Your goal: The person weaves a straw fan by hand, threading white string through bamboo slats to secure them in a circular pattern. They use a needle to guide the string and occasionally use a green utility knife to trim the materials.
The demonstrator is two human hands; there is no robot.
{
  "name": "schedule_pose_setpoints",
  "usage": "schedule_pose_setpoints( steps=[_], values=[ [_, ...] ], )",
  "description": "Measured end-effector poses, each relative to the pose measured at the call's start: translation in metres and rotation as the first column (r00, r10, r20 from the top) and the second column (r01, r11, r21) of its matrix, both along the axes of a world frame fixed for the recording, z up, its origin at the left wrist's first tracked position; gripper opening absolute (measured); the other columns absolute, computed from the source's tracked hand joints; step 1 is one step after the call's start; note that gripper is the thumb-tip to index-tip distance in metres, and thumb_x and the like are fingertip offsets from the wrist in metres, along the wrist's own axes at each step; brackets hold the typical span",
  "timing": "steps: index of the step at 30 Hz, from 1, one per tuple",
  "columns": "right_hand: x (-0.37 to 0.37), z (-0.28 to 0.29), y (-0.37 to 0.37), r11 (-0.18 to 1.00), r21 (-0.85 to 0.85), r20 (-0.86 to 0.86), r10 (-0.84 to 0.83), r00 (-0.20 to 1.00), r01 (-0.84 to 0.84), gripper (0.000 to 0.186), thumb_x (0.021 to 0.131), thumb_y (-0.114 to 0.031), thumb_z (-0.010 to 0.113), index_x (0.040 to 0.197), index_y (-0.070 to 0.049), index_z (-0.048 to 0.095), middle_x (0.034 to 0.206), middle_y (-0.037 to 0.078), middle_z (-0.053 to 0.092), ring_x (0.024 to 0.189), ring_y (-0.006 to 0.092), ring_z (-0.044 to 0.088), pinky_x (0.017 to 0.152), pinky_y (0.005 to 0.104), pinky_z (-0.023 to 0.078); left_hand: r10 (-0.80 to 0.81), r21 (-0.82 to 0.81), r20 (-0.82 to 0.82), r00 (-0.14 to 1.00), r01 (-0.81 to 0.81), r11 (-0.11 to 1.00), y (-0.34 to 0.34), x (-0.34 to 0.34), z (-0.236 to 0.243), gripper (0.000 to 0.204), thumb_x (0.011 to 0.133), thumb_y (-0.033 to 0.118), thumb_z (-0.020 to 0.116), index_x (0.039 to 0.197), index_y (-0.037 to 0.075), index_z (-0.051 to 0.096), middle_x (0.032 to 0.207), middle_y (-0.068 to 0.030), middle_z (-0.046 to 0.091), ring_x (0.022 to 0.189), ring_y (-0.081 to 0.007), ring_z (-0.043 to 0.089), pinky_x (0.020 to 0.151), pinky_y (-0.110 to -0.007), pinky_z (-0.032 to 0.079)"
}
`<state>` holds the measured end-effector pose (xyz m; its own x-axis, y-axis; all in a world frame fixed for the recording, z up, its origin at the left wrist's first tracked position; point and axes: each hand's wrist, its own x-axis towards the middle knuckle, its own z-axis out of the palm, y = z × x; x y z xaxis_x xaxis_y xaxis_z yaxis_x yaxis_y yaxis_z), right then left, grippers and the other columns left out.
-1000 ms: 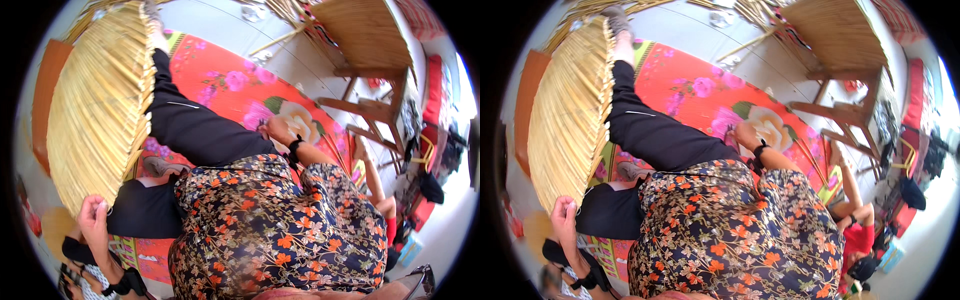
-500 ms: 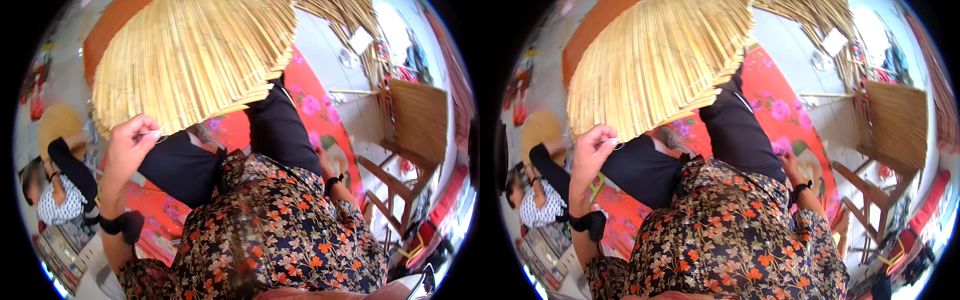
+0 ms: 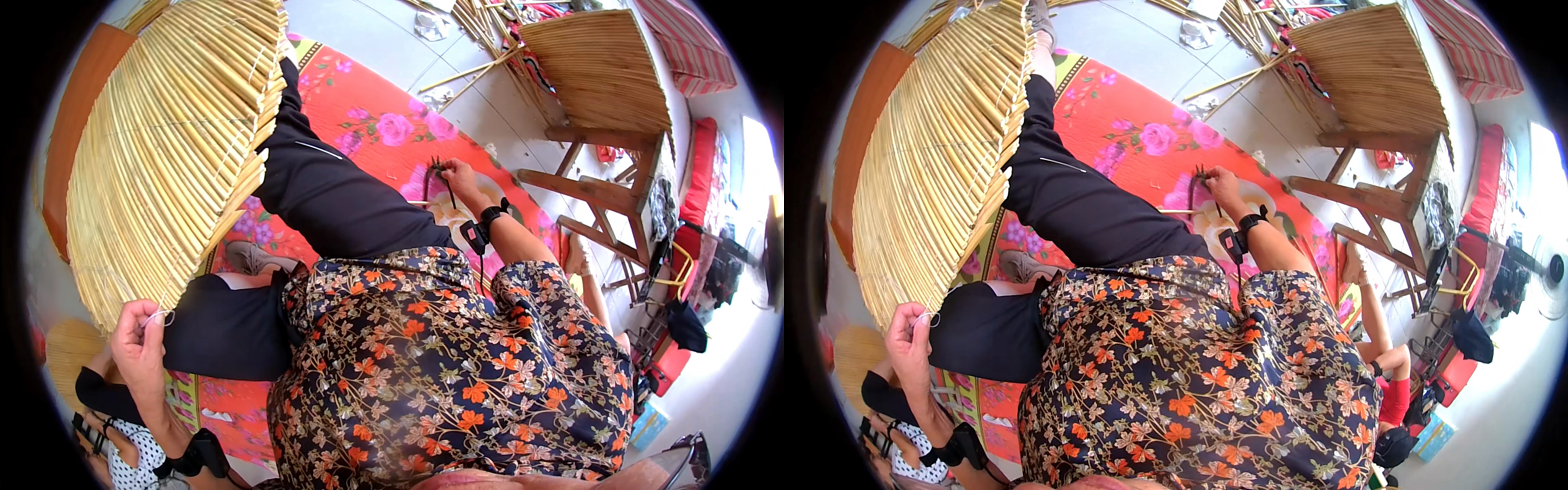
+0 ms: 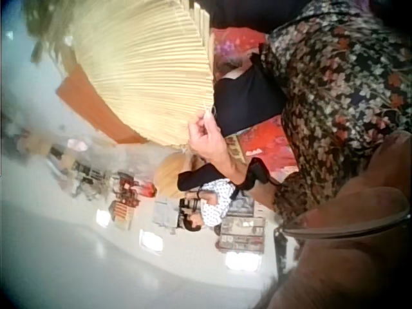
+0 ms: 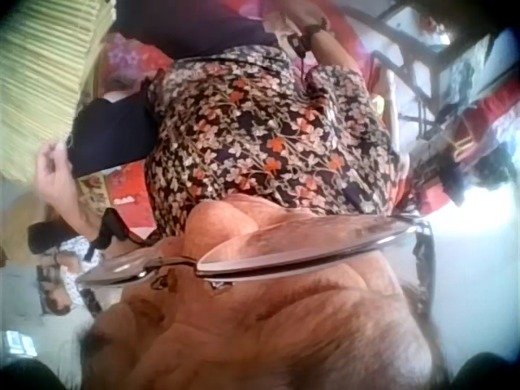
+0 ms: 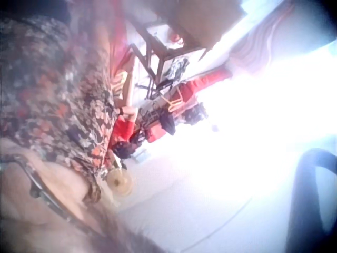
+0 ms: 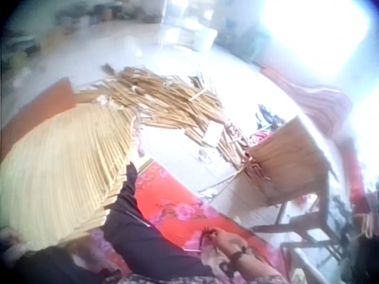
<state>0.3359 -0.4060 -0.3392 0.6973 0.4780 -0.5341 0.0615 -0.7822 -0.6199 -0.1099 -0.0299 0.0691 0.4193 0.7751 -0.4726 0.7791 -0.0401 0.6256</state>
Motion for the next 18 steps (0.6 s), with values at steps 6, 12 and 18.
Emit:
schedule_pose_setpoints(
  steps=[6, 12, 18],
  values=[
    [0.008, 0.005, 0.016, 0.968, -0.119, 0.166, 0.237, 0.957, -0.219, 0.035, 0.084, -0.024, 0.072, 0.11, 0.0, 0.065, 0.109, 0.02, 0.067, 0.1, 0.0324, 0.065, 0.087, 0.0419, 0.051, 0.132, 0.03, 0.085, 0.988, -0.135, 0.99, -0.012, -0.006, 0.019, 0.033, 0.09, 0.002, 0.062, 0.123, 0.001, 0.058, 0.1, -0.0014, 0.062, 0.066, -0.0022, 0.05, 0.056, -0.018, 0.04],
    [0.056, -0.027, 0.022, 0.933, -0.032, 0.23, 0.356, 0.906, -0.359, 0.034, 0.088, -0.02, 0.07, 0.115, -0.001, 0.065, 0.098, 0.017, 0.069, 0.088, 0.0232, 0.067, 0.079, 0.0372, 0.052, 0.068, 0.338, 0.576, 0.814, -0.314, 0.887, -0.029, -0.073, 0.009, 0.051, 0.084, -0.011, 0.053, 0.134, -0.003, 0.048, 0.149, -0.0133, 0.043, 0.072, -0.0031, 0.054, 0.069, -0.02, 0.048],
    [0.034, 0.12, 0.207, 0.811, 0.582, -0.455, 0.268, 0.849, 0.057, 0.054, 0.105, -0.044, 0.039, 0.134, -0.001, 0.052, 0.131, 0.012, 0.058, 0.121, 0.0259, 0.055, 0.106, 0.0415, 0.04, 0.674, 0.223, 0.523, 0.521, -0.847, 0.482, -0.109, -0.212, -0.078, 0.031, 0.095, 0.002, 0.052, 0.125, 0.005, 0.057, 0.121, -0.0041, 0.064, 0.075, -0.0062, 0.061, 0.065, -0.021, 0.05]
  ],
)
